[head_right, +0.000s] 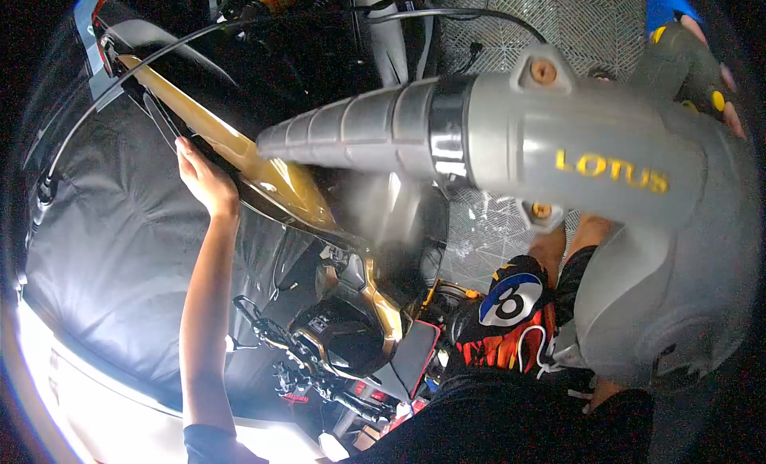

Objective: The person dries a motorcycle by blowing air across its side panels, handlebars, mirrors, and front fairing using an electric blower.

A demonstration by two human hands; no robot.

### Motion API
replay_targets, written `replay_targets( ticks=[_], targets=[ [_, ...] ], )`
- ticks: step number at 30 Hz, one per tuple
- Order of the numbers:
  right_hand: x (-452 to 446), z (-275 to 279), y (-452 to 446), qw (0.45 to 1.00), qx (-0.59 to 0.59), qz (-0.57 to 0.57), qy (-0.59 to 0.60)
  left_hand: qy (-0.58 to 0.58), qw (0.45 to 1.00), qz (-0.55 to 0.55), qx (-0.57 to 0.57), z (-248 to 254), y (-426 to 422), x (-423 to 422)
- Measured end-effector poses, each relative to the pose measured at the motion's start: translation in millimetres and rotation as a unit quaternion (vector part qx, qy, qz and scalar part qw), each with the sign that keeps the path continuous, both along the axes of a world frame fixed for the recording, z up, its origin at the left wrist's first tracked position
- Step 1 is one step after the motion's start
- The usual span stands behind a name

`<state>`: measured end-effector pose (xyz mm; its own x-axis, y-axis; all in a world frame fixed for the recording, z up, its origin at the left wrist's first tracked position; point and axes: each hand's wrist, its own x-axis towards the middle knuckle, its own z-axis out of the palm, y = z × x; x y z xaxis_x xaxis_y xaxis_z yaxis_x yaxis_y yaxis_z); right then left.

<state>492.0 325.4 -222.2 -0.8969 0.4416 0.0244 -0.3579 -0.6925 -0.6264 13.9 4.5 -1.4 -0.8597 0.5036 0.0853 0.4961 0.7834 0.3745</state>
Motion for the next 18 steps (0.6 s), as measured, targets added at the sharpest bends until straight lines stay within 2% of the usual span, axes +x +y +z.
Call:
replay_targets(
  ticks=[7,8,10,18],
  targets=[
    [7,-7,3,0.999,-0.030,-0.007,0.009,0.010,1.000,0.002,-0.025,3,-2,0],
    [9,-9,5,0.999,-0.036,-0.009,0.012,0.018,0.998,0.033,-0.054,6,-1,0],
    [11,-13,11,0.999,-0.046,-0.011,0.018,0.033,0.999,0.015,-0.015,0,-2,0],
    [-19,-36,0,0.997,-0.062,0.007,0.046,-0.030,0.999,0.021,-0.037,5,-14,-11]
  ],
)
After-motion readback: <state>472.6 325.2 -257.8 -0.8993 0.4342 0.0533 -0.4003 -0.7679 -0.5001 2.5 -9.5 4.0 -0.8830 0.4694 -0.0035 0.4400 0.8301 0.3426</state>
